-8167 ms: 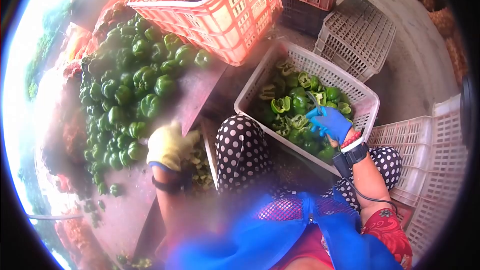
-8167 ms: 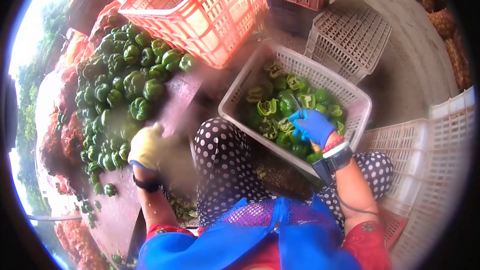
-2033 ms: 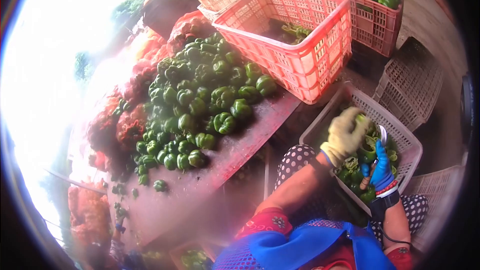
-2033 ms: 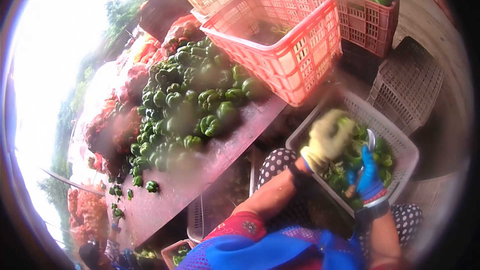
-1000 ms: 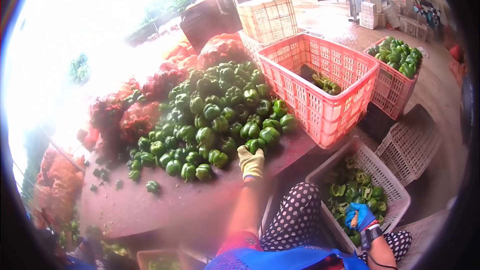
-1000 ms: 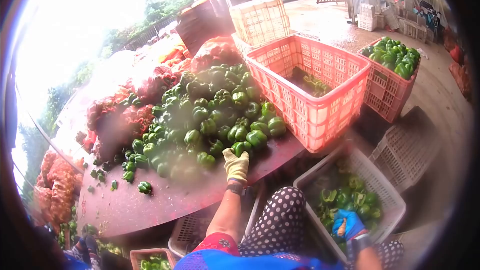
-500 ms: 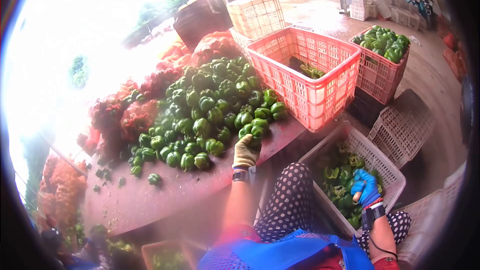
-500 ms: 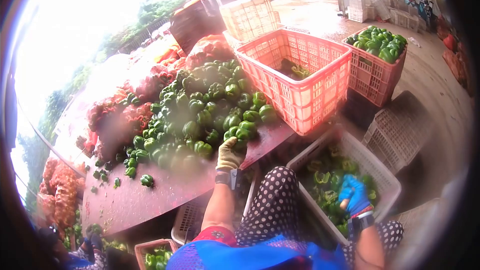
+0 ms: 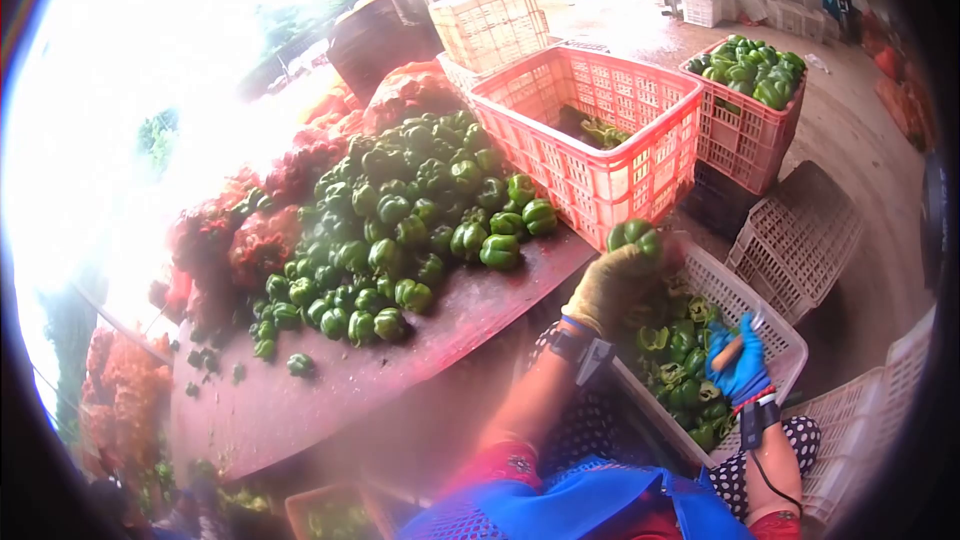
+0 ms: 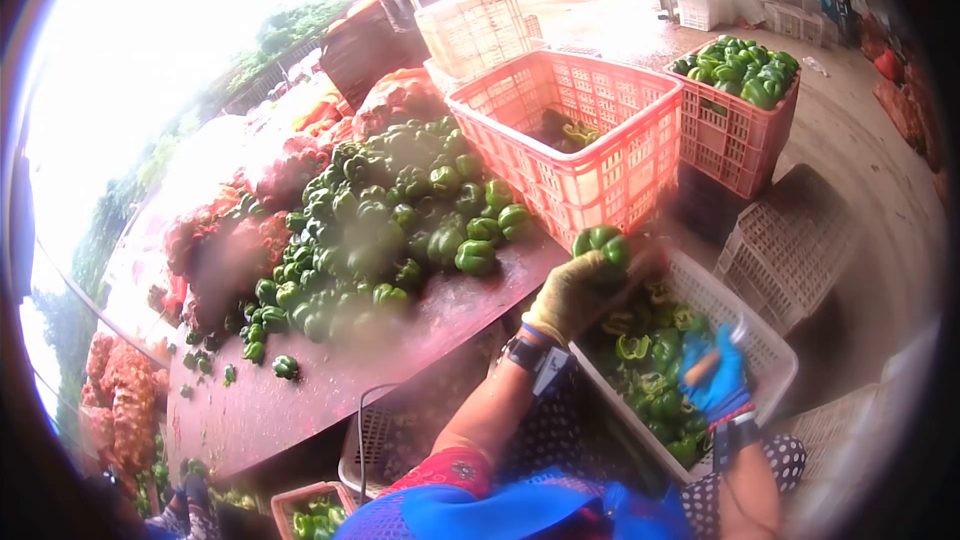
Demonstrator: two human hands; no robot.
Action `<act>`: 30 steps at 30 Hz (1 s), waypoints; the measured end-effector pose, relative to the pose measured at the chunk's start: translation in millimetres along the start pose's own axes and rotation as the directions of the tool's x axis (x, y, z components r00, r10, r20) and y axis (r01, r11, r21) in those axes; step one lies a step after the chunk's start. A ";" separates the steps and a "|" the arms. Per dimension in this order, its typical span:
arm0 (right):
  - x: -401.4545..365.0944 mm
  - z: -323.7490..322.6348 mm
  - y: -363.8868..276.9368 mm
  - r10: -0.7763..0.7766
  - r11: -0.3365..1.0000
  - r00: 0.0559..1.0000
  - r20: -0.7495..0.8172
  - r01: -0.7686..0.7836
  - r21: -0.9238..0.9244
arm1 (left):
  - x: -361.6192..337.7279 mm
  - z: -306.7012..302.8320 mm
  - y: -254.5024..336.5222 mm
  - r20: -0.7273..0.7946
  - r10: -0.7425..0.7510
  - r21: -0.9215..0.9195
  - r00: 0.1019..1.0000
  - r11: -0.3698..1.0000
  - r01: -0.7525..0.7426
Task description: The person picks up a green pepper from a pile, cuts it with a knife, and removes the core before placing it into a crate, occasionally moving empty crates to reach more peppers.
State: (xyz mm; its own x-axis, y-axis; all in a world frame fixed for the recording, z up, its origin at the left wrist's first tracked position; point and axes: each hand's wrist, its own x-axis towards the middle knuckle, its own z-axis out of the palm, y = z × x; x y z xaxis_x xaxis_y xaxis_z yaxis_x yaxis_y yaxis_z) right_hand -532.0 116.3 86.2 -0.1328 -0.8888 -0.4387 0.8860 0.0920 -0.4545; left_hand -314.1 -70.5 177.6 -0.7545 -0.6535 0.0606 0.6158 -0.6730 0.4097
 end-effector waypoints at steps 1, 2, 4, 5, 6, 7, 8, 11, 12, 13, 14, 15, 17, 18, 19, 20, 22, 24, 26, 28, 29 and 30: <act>12.8 -18.3 12.6 0.033 0.999 0.990 -0.138 -0.035 -0.015 | -4.5 15.5 -5.9 -0.044 -0.074 -0.024 0.996 0.997 0.073; 19.4 -47.5 27.8 0.163 0.979 0.984 -0.071 -0.171 -0.114 | -9.9 23.4 -5.5 -0.068 -0.134 0.079 0.989 0.987 0.139; -6.7 -17.1 29.1 0.321 0.946 0.947 -0.024 -0.321 -0.032 | -2.4 5.9 -16.8 -0.116 -0.162 0.151 0.980 0.972 0.178; -7.8 -5.8 23.8 0.286 0.958 0.958 -0.009 -0.286 0.008 | -0.7 11.5 -16.2 -0.166 -0.160 0.175 0.973 0.966 0.188; -3.8 -9.1 14.6 0.121 0.992 0.992 0.047 -0.123 0.042 | -2.6 24.0 -16.1 -0.220 -0.155 0.197 0.963 0.960 0.199; -1.3 -5.4 4.6 -0.051 0.996 0.994 0.098 0.043 0.083 | -3.1 30.2 -14.8 -0.271 -0.148 0.220 0.951 0.953 0.211; -0.9 1.0 -2.9 -0.191 0.979 0.981 0.046 0.187 0.079 | -1.4 27.8 -14.7 -0.263 -0.153 0.211 0.953 0.954 0.211; 0.1 -1.4 18.8 -0.048 0.996 0.959 -0.280 0.065 0.055 | 4.7 19.9 -16.3 -0.246 -0.175 0.195 0.953 0.954 0.226; 19.4 -46.6 32.4 0.150 0.980 0.902 -0.405 -0.082 0.181 | 5.8 17.0 -15.0 -0.250 -0.188 0.200 0.950 0.950 0.241; 20.4 -73.9 44.3 0.260 0.961 0.934 -0.244 -0.276 -0.033 | 6.4 14.8 -13.3 -0.256 -0.198 0.205 0.946 0.946 0.253; 13.4 -58.5 42.4 0.301 0.948 0.935 -0.189 -0.315 -0.047 | 6.7 13.3 -12.3 -0.246 -0.180 0.203 0.953 0.951 0.232; 3.0 -34.0 36.0 0.343 0.934 0.930 -0.134 -0.353 -0.062 | 7.1 12.1 -13.4 -0.235 -0.162 0.202 0.958 0.956 0.211; 8.7 -24.8 19.3 0.189 0.979 0.980 -0.065 -0.192 -0.060 | 8.4 8.8 -13.6 -0.230 -0.165 0.167 0.959 0.964 0.206; 12.4 -21.4 11.0 0.128 0.991 0.985 -0.116 -0.132 -0.025 | 8.6 3.7 -13.6 -0.233 -0.186 0.133 0.954 0.966 0.221; 10.9 -20.0 7.4 -0.009 0.990 0.984 -0.176 -0.016 -0.139 | 9.4 -1.3 -15.9 -0.236 -0.209 0.096 0.949 0.967 0.237; 17.0 -34.6 9.1 -0.082 0.974 0.982 -0.172 0.042 -0.223 | 12.4 -6.7 -22.7 -0.213 -0.150 0.073 0.966 0.983 0.169; 14.0 -31.2 12.2 -0.220 0.926 0.959 -0.177 0.148 -0.346 | 15.5 -12.5 -30.8 -0.167 -0.164 0.040 0.972 0.984 0.173; 13.5 -16.2 21.7 -0.345 0.875 0.919 -0.194 0.239 -0.422 | 15.3 -9.9 -33.6 -0.159 -0.145 0.057 0.977 0.986 0.155; 16.0 -17.0 26.0 -0.339 0.754 0.935 -0.101 0.205 -0.624 | 8.0 6.1 -35.2 -0.193 -0.112 0.111 0.975 0.985 0.135; 11.1 -14.1 30.6 -0.241 0.647 0.963 -0.122 0.066 -0.760 | 9.6 -8.3 -30.9 -0.150 -0.107 0.399 0.983 0.903 0.159; 5.7 -19.3 26.7 -0.093 0.523 0.990 -0.108 -0.044 -0.851 | 11.2 -10.1 -35.2 -0.144 -0.089 0.464 0.986 0.874 0.147; -9.0 0.7 20.8 -0.129 0.295 0.986 -0.103 -0.061 -0.953 | 14.7 -18.1 -39.2 -0.164 -0.099 0.495 0.981 0.853 0.169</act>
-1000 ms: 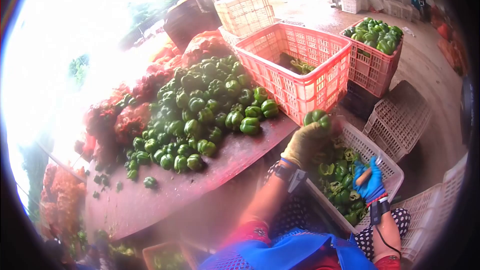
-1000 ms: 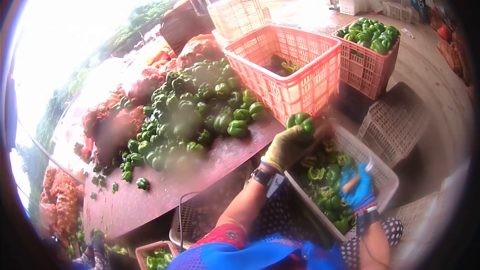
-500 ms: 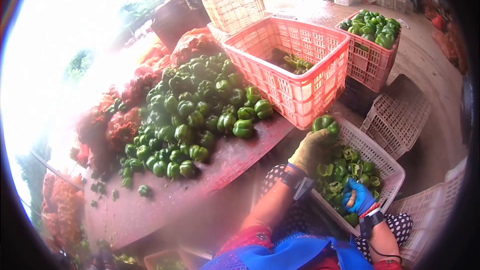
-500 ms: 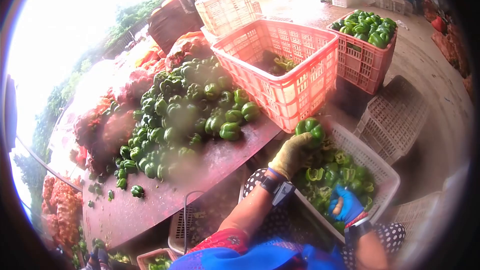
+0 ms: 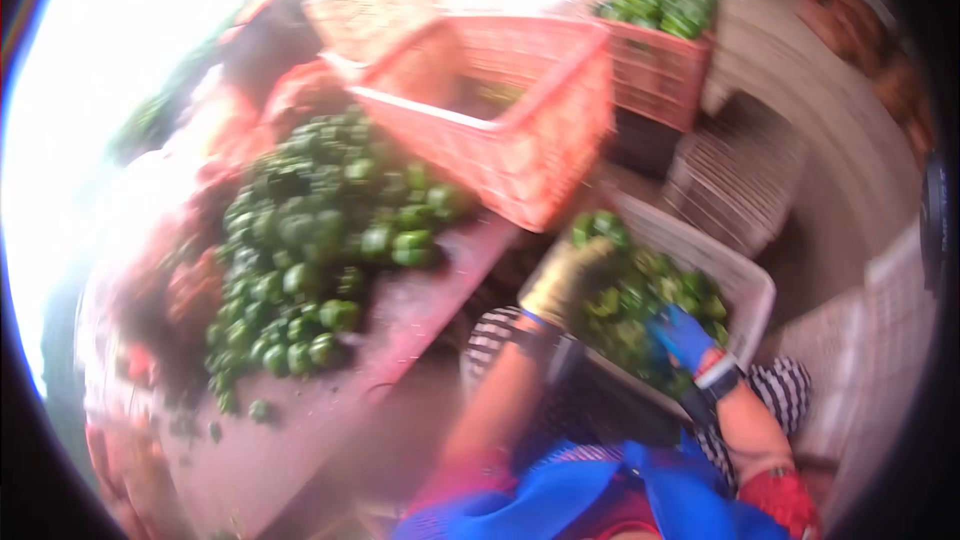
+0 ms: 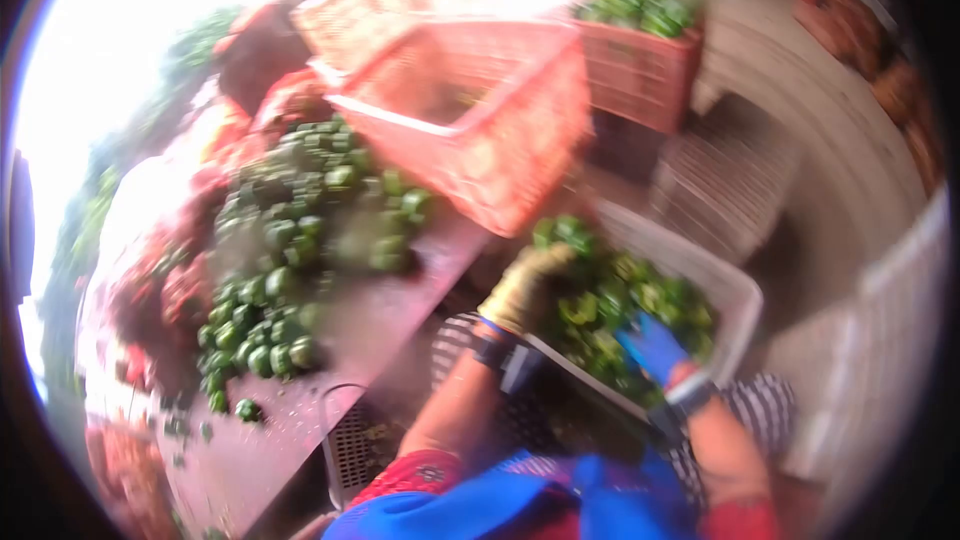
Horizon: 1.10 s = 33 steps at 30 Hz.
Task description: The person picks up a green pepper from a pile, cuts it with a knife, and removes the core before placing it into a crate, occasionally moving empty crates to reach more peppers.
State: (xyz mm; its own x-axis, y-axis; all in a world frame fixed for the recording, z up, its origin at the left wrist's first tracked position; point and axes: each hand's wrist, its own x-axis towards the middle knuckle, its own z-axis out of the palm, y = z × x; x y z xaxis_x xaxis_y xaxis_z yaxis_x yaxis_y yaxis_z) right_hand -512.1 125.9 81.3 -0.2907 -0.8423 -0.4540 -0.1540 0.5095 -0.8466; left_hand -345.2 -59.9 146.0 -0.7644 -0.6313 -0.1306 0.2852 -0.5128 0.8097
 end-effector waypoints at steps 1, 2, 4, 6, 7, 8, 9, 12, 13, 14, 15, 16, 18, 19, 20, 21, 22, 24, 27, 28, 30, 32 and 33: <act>4.5 4.1 11.2 -0.035 0.999 0.995 -0.098 0.038 0.031 | 6.3 -6.1 -8.0 -0.007 -0.030 0.036 1.000 0.999 0.031; 9.8 6.5 15.1 -0.114 0.983 0.979 -0.167 0.136 0.124 | 14.3 -13.3 -12.9 0.020 -0.099 0.065 0.995 0.993 0.098; 17.9 9.2 7.8 -0.158 0.962 0.911 -0.380 0.228 0.148 | 24.8 -16.1 -30.4 0.087 -0.145 0.079 0.986 0.987 0.139; 20.4 7.6 -6.2 -0.240 0.962 0.844 -0.480 0.273 -0.001 | 28.9 -5.0 -34.1 0.136 -0.078 0.045 0.988 0.996 0.073; 22.9 9.0 -4.8 -0.295 0.951 0.810 -0.507 0.298 -0.078 | 29.1 0.6 -35.3 0.146 -0.062 0.047 0.987 0.997 0.056; 24.0 10.9 -3.0 -0.328 0.938 0.787 -0.523 0.336 -0.082 | 28.8 6.7 -36.0 0.156 -0.046 0.049 0.987 0.998 0.038; 25.0 13.0 -0.9 -0.359 0.924 0.763 -0.538 0.373 -0.088 | 28.3 9.2 -38.0 0.160 -0.057 0.059 0.985 0.997 0.048; 20.8 13.3 -10.1 -0.392 0.918 0.751 -0.531 0.354 -0.178 | 35.8 5.4 -51.4 0.121 -0.133 0.167 0.984 0.980 0.112; 19.3 12.6 -14.3 -0.381 0.924 0.758 -0.529 0.336 -0.184 | 35.2 5.6 -52.6 0.108 -0.161 0.180 0.981 0.974 0.140; 18.1 12.3 -16.5 -0.370 0.929 0.767 -0.525 0.317 -0.191 | 33.4 6.6 -53.6 0.092 -0.188 0.192 0.978 0.967 0.168; 17.7 11.7 -17.0 -0.339 0.940 0.785 -0.519 0.262 -0.219 | 31.2 10.7 -53.0 0.070 -0.208 0.186 0.976 0.964 0.192; 17.5 10.6 -17.1 -0.309 0.947 0.801 -0.513 0.207 -0.247 | 28.8 17.4 -50.7 0.048 -0.228 0.180 0.973 0.960 0.216; 17.8 10.7 -13.5 -0.295 0.943 0.815 -0.498 0.163 -0.292 | 24.0 28.9 -47.0 -0.035 -0.258 0.215 0.966 0.942 0.259; 18.2 12.1 -11.4 -0.304 0.938 0.809 -0.503 0.163 -0.305 | 22.0 34.2 -45.7 -0.097 -0.264 0.254 0.960 0.926 0.280; 18.6 13.8 -9.6 -0.314 0.933 0.803 -0.506 0.164 -0.319 | 20.9 36.2 -46.1 -0.158 -0.265 0.290 0.951 0.909 0.301; 18.8 14.7 -8.8 -0.326 0.928 0.797 -0.508 0.166 -0.335 | 21.4 32.0 -49.7 -0.138 -0.256 0.283 0.957 0.915 0.286; 18.4 14.7 -9.0 -0.314 0.926 0.805 -0.503 0.144 -0.348 | 22.3 24.8 -54.7 -0.119 -0.247 0.276 0.962 0.922 0.271; 14.9 12.8 -14.5 -0.262 0.924 0.837 -0.481 0.074 -0.374 | 20.7 25.8 -52.8 -0.162 -0.270 0.312 0.949 0.899 0.309; 17.9 14.5 -11.7 -0.271 0.910 0.838 -0.473 0.065 -0.408 | 22.8 22.7 -60.1 -0.239 -0.272 0.352 0.932 0.870 0.345; 17.8 13.0 -13.6 -0.226 0.910 0.865 -0.448 0.023 -0.413 | 22.5 22.7 -61.8 -0.268 -0.246 0.413 0.931 0.844 0.342; 15.5 8.6 -19.1 -0.129 0.905 0.908 -0.398 -0.056 -0.422 | 20.6 30.8 -63.7 -0.320 -0.189 0.530 0.928 0.776 0.341; 14.7 11.1 -21.0 -0.136 0.915 0.904 -0.405 -0.042 -0.401 | 18.8 37.0 -64.8 -0.352 -0.107 0.644 0.930 0.694 0.323; 14.4 13.0 -21.1 -0.138 0.920 0.902 -0.408 -0.036 -0.390 | 17.6 38.6 -66.3 -0.363 -0.065 0.695 0.930 0.645 0.317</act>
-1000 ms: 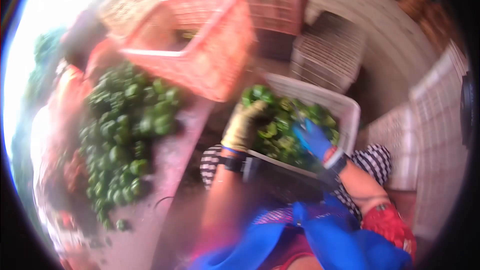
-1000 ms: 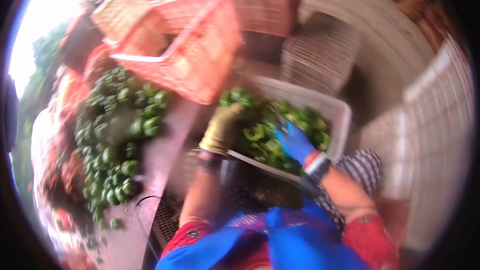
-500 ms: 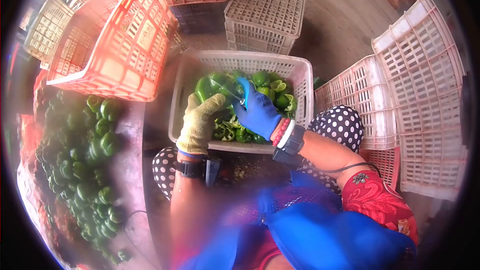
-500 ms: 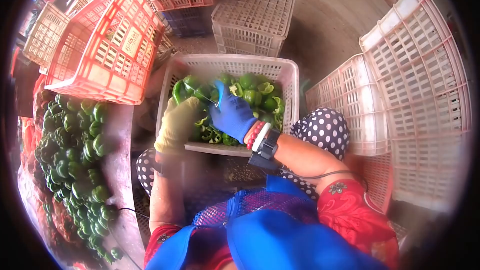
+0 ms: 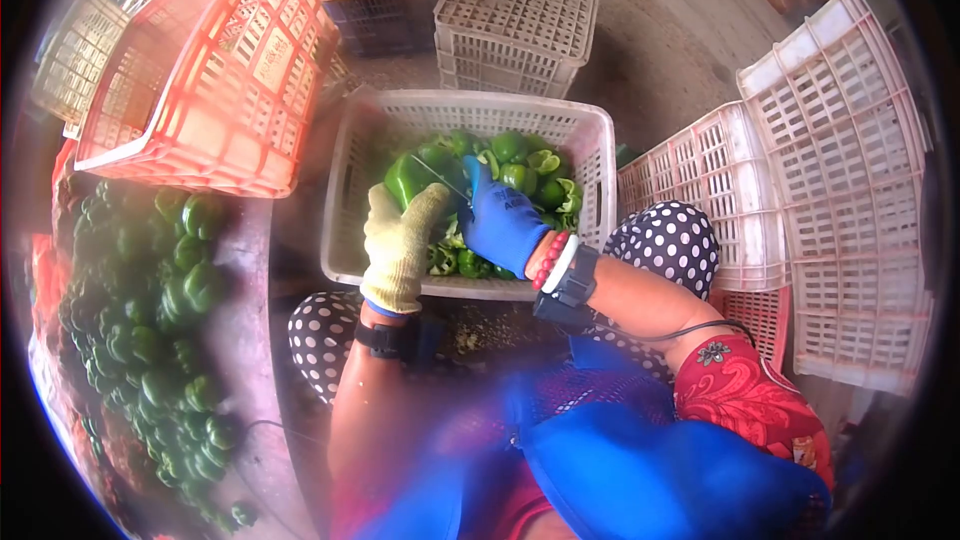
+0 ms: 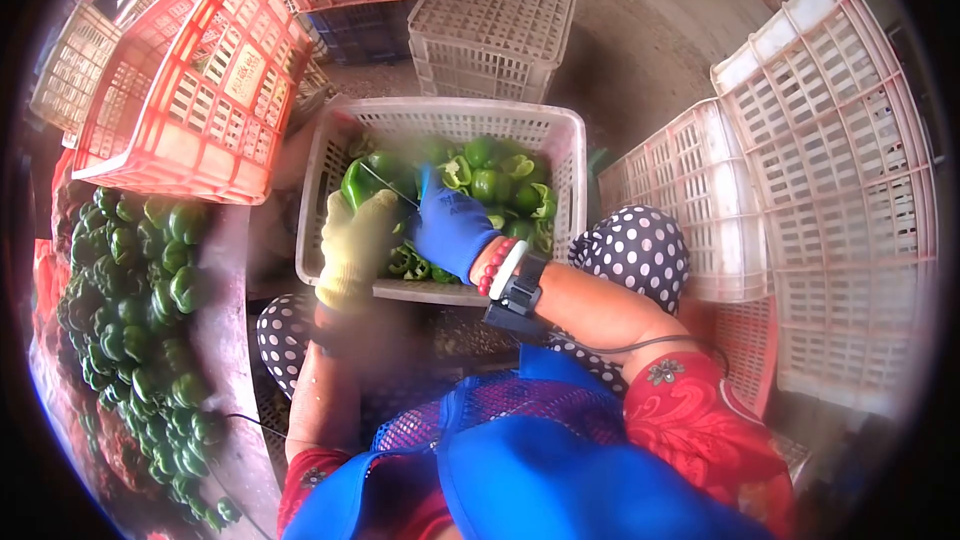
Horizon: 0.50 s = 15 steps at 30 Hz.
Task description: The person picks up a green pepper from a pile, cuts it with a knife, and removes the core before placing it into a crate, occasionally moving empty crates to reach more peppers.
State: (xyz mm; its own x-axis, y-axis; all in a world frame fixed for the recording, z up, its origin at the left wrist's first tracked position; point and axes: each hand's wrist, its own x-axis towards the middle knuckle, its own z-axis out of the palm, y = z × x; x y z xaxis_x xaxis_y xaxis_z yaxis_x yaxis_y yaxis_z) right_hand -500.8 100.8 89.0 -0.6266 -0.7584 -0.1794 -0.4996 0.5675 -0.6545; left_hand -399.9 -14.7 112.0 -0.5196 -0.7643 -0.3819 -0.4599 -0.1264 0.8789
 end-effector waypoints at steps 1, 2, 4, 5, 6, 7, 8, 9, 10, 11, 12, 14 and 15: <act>0.0 1.4 -0.5 0.010 1.000 1.000 0.011 -0.010 0.023 | -0.2 2.0 -3.6 -0.024 0.042 0.020 0.999 0.999 -0.042; 1.3 2.1 -0.9 0.018 0.999 1.000 0.023 -0.019 0.046 | 0.4 4.5 -9.1 -0.047 0.085 0.039 0.995 0.996 -0.083; 1.6 1.5 -0.1 0.007 0.997 0.999 0.031 -0.009 0.074 | -1.5 8.1 -14.0 -0.089 0.155 0.105 0.984 0.984 -0.146; 1.5 -0.9 0.3 -0.014 0.997 1.000 0.025 0.012 0.082 | -2.2 9.5 -13.6 -0.106 0.187 0.151 0.977 0.974 -0.170; 0.6 -2.3 1.0 -0.032 0.996 0.999 0.019 0.030 0.090 | -4.0 11.2 -12.5 -0.119 0.217 0.198 0.969 0.961 -0.191; 0.6 1.4 5.7 -0.062 0.995 0.998 -0.005 0.062 0.077 | -8.6 13.0 -6.1 -0.138 0.206 0.206 0.969 0.963 -0.175; 1.7 4.0 12.0 -0.108 0.991 0.993 -0.048 0.111 0.068 | -4.4 12.6 -14.3 -0.098 0.259 0.238 0.961 0.944 -0.230; 3.5 5.0 16.7 -0.154 0.985 0.984 -0.092 0.160 0.058 | -1.5 9.6 -12.0 -0.055 0.311 0.269 0.949 0.920 -0.286; 4.9 6.4 20.1 -0.160 0.984 0.983 -0.095 0.166 0.061 | -2.8 8.8 -9.4 -0.037 0.191 0.151 0.981 0.971 -0.184; 6.2 7.3 22.6 -0.165 0.983 0.981 -0.097 0.172 0.065 | -5.1 7.9 -4.4 -0.018 0.068 0.038 0.998 0.997 -0.067; 6.5 3.8 19.8 -0.171 0.982 0.980 -0.099 0.178 0.068 | -8.2 8.6 -0.2 -0.021 0.044 0.044 0.999 0.998 -0.043; 3.5 -2.0 10.9 -0.071 0.995 0.997 -0.011 0.072 0.070 | -10.6 10.2 2.0 -0.030 -0.006 0.053 1.000 0.999 0.008; 3.7 -1.3 11.1 -0.056 0.997 0.998 -0.007 0.057 0.058 | -10.7 12.2 1.4 -0.038 0.012 0.071 0.999 0.997 -0.009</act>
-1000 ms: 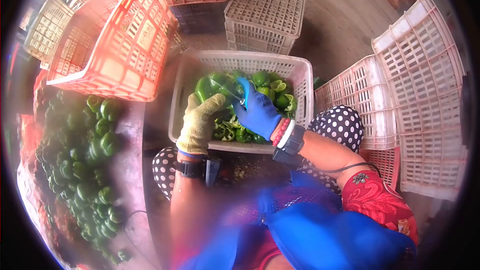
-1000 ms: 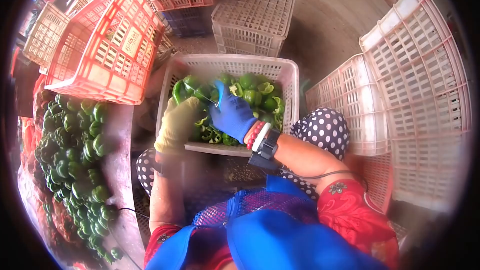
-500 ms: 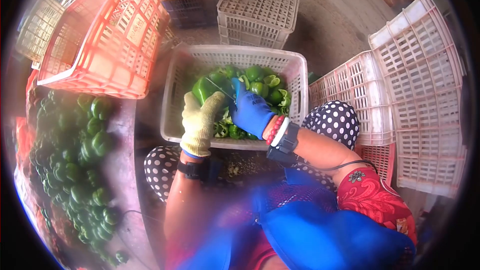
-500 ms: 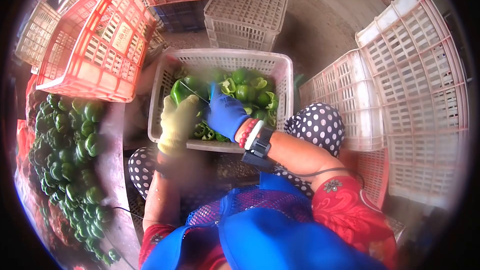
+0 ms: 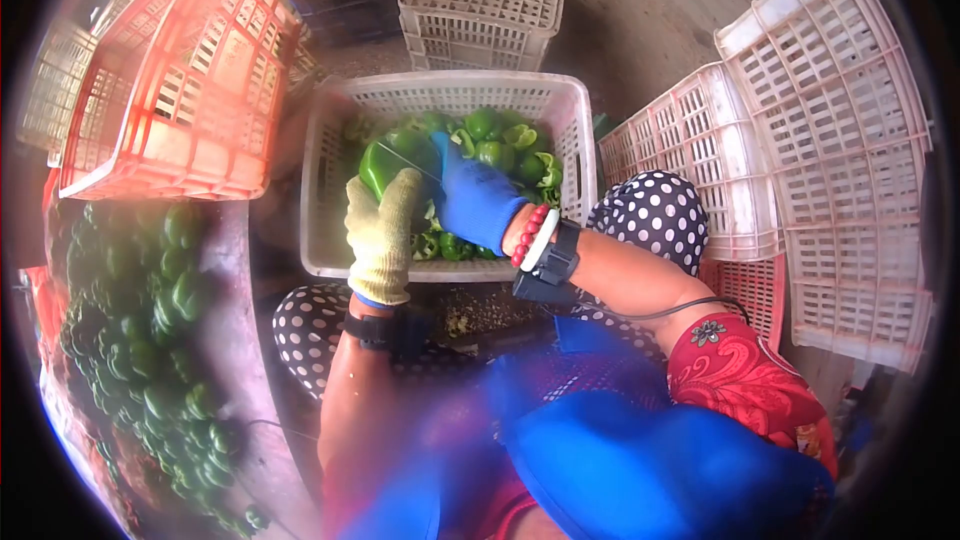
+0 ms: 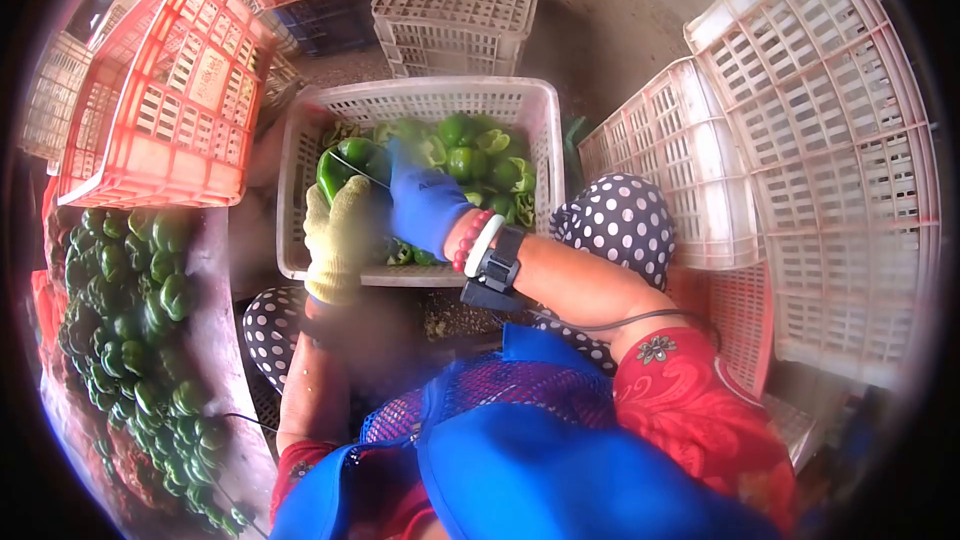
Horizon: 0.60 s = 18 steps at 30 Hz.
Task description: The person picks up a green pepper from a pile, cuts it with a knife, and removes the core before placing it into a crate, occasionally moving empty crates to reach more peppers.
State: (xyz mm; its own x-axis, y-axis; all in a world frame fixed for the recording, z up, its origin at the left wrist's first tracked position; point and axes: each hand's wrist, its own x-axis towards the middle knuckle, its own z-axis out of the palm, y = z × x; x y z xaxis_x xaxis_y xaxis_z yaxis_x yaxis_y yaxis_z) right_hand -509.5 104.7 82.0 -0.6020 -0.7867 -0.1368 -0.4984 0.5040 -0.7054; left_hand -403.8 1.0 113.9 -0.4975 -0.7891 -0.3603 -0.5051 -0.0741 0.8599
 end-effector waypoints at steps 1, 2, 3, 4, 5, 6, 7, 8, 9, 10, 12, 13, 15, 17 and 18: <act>-0.3 0.7 0.2 0.017 1.000 1.000 0.002 -0.017 -0.011 | -0.5 1.9 -0.7 -0.007 0.017 0.019 1.000 1.000 -0.017; -1.3 1.2 0.8 0.036 0.999 0.999 0.002 -0.036 -0.021 | -0.9 3.2 -1.4 -0.011 0.036 0.040 0.999 0.999 -0.035; -2.4 2.4 3.5 -0.016 1.000 1.000 -0.024 0.015 -0.026 | 3.8 2.7 -8.6 0.040 0.062 0.021 0.997 0.998 -0.063; -2.0 4.8 8.7 -0.067 0.997 0.996 -0.051 0.065 -0.032 | 13.1 1.2 -20.9 0.090 0.088 0.002 0.992 0.996 -0.088; -1.4 8.2 14.4 -0.120 0.992 0.990 -0.077 0.117 -0.040 | 18.6 1.2 -31.5 0.189 0.104 -0.215 0.976 0.975 -0.063; 1.8 14.9 23.6 -0.163 0.986 0.981 -0.106 0.159 -0.049 | 23.5 1.2 -40.7 0.285 0.120 -0.412 0.951 0.911 0.009; 7.5 20.6 32.0 -0.211 0.977 0.968 -0.134 0.205 -0.061 | 26.5 2.3 -45.4 0.340 0.142 -0.576 0.930 0.813 0.087; 11.9 27.4 39.9 -0.259 0.965 0.952 -0.162 0.249 -0.076 | 29.5 3.5 -50.0 0.393 0.164 -0.706 0.905 0.684 0.183; 11.8 23.9 35.3 -0.215 0.975 0.969 -0.121 0.205 -0.088 | 31.8 4.6 -52.6 0.380 0.145 -0.699 0.914 0.692 0.181; 9.5 15.3 25.1 -0.171 0.981 0.982 -0.078 0.163 -0.102 | 33.5 3.9 -52.7 0.404 0.123 -0.699 0.906 0.681 0.219; 5.0 11.8 19.1 -0.119 0.988 0.992 -0.042 0.114 -0.105 | 33.0 -0.9 -47.9 0.462 0.076 -0.680 0.884 0.671 0.297; 4.3 11.6 19.0 -0.116 0.989 0.992 -0.046 0.112 -0.095 | 30.5 -3.3 -42.3 0.493 0.051 -0.662 0.868 0.670 0.337; 6.9 17.9 26.1 -0.152 0.987 0.984 -0.094 0.146 -0.067 | 24.6 -5.3 -34.9 0.551 0.009 -0.622 0.834 0.671 0.404; 11.2 37.9 46.1 -0.220 0.976 0.959 -0.177 0.217 -0.036 | 26.5 0.4 -43.6 0.586 -0.009 -0.613 0.811 0.649 0.450; 10.2 37.8 44.1 -0.223 0.974 0.972 -0.078 0.218 -0.065 | 29.5 3.4 -52.5 0.598 -0.014 -0.615 0.802 0.634 0.469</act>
State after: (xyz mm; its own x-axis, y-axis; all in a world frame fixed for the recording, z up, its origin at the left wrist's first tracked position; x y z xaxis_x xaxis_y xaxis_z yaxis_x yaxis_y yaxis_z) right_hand -514.0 105.4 23.3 -0.5222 -0.8492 0.0785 -0.6575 0.3422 -0.6713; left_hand -394.3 -16.3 56.8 -0.8133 -0.2671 -0.5169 -0.1202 -0.7920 0.5986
